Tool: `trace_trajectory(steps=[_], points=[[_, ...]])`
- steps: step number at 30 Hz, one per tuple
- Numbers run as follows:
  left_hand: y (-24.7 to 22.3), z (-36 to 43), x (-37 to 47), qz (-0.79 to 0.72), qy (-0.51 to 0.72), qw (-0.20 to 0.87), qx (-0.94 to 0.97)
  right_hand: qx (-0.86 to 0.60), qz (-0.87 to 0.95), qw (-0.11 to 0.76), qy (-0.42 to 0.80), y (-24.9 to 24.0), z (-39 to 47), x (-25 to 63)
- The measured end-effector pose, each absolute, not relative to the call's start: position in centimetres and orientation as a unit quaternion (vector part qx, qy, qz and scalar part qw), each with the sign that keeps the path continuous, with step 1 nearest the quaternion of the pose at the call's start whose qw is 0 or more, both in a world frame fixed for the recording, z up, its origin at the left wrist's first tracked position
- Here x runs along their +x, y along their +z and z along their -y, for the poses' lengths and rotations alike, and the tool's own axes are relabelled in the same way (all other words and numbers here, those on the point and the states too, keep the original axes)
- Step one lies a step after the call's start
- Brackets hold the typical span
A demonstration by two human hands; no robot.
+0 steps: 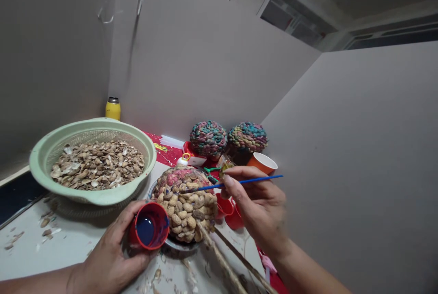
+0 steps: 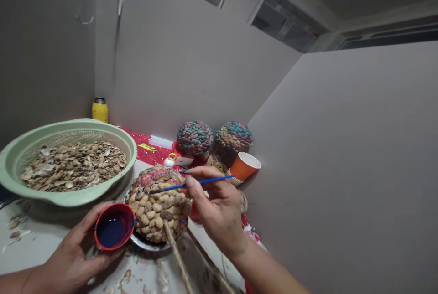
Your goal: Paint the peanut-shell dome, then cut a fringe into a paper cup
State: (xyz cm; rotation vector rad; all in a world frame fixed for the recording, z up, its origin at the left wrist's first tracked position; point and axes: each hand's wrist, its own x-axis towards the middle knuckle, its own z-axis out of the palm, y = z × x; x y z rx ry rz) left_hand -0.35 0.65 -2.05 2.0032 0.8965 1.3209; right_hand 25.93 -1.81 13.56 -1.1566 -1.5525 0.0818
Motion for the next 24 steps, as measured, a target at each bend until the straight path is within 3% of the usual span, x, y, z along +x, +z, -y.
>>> trace_trajectory(steps=[10, 18, 24], points=[[-1.4, -0.7, -0.5, -0.345, 0.493, 0.275, 0.750, -0.453, 0.676, 0.579, 0.036, 14.2, 2.1, 25.6], [-0.2, 0.0, -0.8, -0.301, 0.508, 0.256, 0.765, -0.306, 0.864, 0.377, 0.134, 15.5, 3.1, 23.0], [0.6, 0.1, -0.6, -0.262, 0.527, 0.251, 0.768, -0.276, 0.910, 0.247, 0.184, 15.2, 2.3, 22.2]])
